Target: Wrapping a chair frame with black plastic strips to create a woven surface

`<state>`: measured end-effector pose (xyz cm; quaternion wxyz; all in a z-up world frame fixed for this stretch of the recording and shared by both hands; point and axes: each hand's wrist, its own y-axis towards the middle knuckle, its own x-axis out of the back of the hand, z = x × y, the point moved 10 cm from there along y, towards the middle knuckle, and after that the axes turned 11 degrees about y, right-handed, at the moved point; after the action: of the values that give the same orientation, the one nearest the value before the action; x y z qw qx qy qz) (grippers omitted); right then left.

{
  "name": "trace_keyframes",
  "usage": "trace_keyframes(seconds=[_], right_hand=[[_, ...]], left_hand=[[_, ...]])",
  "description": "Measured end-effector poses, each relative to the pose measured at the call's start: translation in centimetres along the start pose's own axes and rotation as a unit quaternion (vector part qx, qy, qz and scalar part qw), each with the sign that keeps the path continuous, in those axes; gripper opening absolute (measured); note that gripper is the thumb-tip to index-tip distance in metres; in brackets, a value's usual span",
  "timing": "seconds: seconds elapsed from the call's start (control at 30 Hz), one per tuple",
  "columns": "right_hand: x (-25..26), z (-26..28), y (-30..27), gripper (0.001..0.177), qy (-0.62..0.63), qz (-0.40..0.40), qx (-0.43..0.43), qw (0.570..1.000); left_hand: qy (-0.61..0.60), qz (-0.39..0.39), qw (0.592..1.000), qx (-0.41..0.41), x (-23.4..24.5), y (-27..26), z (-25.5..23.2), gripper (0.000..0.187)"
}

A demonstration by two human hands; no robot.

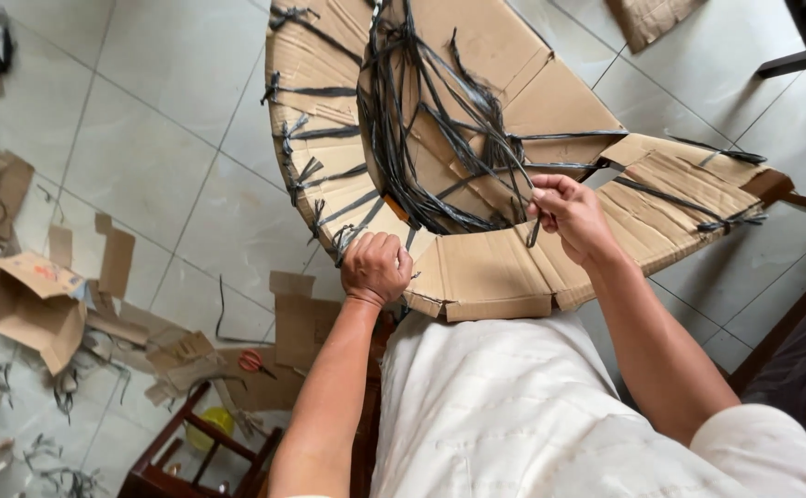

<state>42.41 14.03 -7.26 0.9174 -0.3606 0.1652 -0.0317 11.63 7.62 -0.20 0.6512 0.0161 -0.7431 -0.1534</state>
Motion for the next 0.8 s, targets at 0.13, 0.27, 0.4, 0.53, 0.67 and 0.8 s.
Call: trace_keyframes(seconds=[0.13,0.27,0.4,0.53,0.67,0.8], right_hand=[[-0.6,2.1,-4.5,0.031,0.036,-0.007,0.044,0.998],[-1.7,2.0,-8.8,0.031,0.057,0.012,0.059,0.997],[-3.6,1.5,-12.8,0.029,0.044,0.027,0.065,0.997],[-5.3,0.3,-16.1,0.028,0.024,0.036,0.062,0.997],[-4.1,-3.0,-16.8,0.027,0.050,0.026,0.069,0.996],[0.7,-4.1,-18.7,0.027,0.086,-0.072,0.082,0.990]], left_hand=[[0.002,-0.019,1.000,0.000,-0.3,-0.2,0.0,0.020],[-0.023,-0.008,0.999,0.028,-0.5,-0.1,0.1,0.021],[-0.094,0.145,0.974,0.147,-0.1,1.0,-0.5,0.041],[-0.454,0.402,0.762,0.230,-3.6,-0.6,-9.2,0.072],[-0.684,0.406,0.500,0.343,-7.8,-0.9,-14.8,0.037],[-0.732,0.340,0.412,0.424,-11.3,0.0,-12.9,0.024]])
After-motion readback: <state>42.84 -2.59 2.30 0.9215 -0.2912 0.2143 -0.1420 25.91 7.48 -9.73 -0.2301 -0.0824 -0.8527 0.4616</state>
